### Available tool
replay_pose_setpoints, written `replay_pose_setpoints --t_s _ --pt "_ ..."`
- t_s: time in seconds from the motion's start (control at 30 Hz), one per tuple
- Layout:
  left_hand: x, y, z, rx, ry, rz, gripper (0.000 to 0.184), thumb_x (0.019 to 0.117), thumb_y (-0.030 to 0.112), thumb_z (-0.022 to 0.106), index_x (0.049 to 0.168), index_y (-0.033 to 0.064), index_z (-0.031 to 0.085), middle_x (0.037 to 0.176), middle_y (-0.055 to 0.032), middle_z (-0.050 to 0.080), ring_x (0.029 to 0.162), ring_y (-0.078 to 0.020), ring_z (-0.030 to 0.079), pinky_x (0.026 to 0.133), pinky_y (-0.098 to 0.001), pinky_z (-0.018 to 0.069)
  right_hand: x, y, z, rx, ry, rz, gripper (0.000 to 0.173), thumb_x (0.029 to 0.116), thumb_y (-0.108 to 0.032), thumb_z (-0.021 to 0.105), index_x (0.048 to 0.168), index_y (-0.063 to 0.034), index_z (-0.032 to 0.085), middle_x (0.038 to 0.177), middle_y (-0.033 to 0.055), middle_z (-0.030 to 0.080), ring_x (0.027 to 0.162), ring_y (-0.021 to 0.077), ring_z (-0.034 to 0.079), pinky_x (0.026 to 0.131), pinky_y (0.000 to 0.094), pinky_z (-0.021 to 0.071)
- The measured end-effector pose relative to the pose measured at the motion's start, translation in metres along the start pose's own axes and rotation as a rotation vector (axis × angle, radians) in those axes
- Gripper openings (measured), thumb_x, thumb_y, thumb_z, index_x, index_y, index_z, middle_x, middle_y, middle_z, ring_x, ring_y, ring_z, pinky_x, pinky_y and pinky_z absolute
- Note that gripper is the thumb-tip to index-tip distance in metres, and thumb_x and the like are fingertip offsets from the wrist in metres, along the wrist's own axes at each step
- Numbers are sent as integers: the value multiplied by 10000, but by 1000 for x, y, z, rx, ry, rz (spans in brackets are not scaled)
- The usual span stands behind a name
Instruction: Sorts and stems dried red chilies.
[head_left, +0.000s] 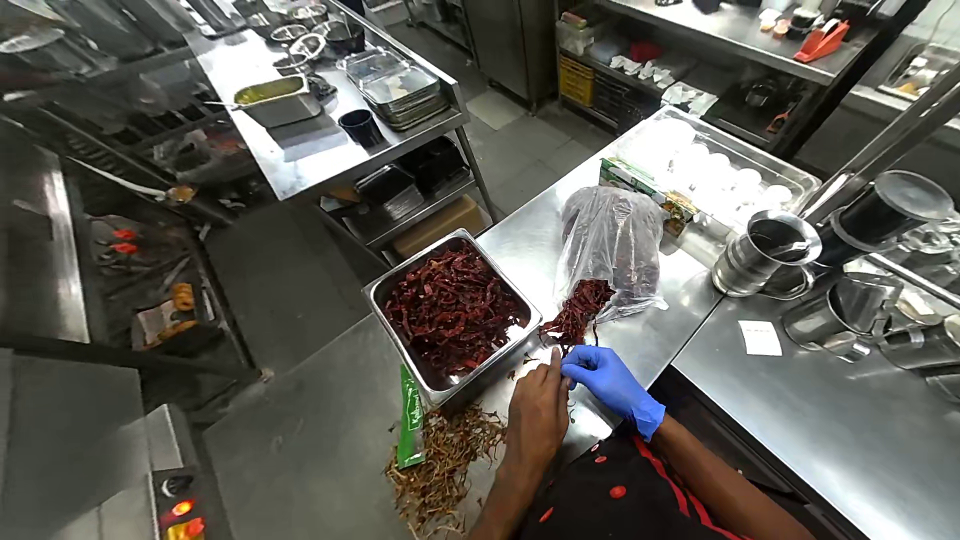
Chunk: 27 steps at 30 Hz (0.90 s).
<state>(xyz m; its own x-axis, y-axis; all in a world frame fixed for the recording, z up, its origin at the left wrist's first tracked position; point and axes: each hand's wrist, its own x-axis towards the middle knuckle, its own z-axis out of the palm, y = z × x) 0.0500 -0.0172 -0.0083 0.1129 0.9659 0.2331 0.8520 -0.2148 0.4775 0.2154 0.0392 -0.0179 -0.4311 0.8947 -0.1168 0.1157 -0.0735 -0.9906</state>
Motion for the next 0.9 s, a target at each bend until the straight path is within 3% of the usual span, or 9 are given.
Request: replay_pose_setpoints --t_s 0.1,0.2,0.27,0.47,0.57,0.6,0.73,0.8,0.9 --pt "7 12 0 96 14 -49 382 1000 119 581 1363 17 640 976 -158 688 881 -317 690 802 -459 596 2 1 2 -29 77 -33 251 1045 -244 588 927 -89 748 773 46 692 665 156 634 629 317 542" --pt "9 9 1 30 57 -38 318 985 76 579 1279 20 685 985 -143 674 889 -288 684 803 -424 601 1 -1 -7 -100 114 -48 325 1087 -324 497 1031 -144 762 813 18 705 699 152 646 656 331 555" --pt "8 6 -1 -36 63 -4 347 1010 92 543 1332 33 658 989 -122 662 892 -262 672 810 -408 594 1 -6 -13 -153 67 8 316 1082 -371 488 1068 -163 726 829 14 687 720 149 651 670 339 562" --pt "7 -4 -1 -209 45 92 427 1014 84 521 1436 39 572 1037 -113 670 904 -216 671 834 -387 592 7 -8 -3 48 -61 54 433 1083 -385 475 815 -80 627 651 27 501 596 133 486 585 305 421" --pt "6 -3 -5 -202 20 45 527 1059 166 481 1572 70 403 1064 -99 680 925 -211 677 870 -398 587 7 -10 0 156 -58 29 428 1074 -375 489 784 -83 607 634 15 482 589 117 472 587 290 413" --pt "6 -1 -6 -188 26 28 515 1064 180 475 1564 70 418 1060 -100 682 926 -216 679 866 -404 590 7 -10 1 181 -61 20 420 1074 -365 489 788 -80 607 636 14 484 594 116 475 594 286 418" --pt "6 10 -9 -41 45 -3 304 1021 97 499 1256 25 678 1019 -125 688 945 -275 691 848 -432 596 7 -9 4 60 -24 28 436 1079 -376 481 779 -88 612 652 28 495 600 141 481 581 309 408" --pt "6 12 -10 32 43 9 266 999 60 518 1188 16 699 984 -132 672 930 -290 681 830 -427 592 7 -11 3 -26 -20 73 453 1077 -431 478 817 -102 651 682 33 528 620 153 508 590 328 427" --pt "3 13 -9 65 76 30 241 981 96 494 1058 38 715 885 -97 661 827 -259 681 727 -408 595 5 -14 7 -52 21 43 469 1064 -436 502 750 -106 615 657 35 508 603 163 495 570 355 409"
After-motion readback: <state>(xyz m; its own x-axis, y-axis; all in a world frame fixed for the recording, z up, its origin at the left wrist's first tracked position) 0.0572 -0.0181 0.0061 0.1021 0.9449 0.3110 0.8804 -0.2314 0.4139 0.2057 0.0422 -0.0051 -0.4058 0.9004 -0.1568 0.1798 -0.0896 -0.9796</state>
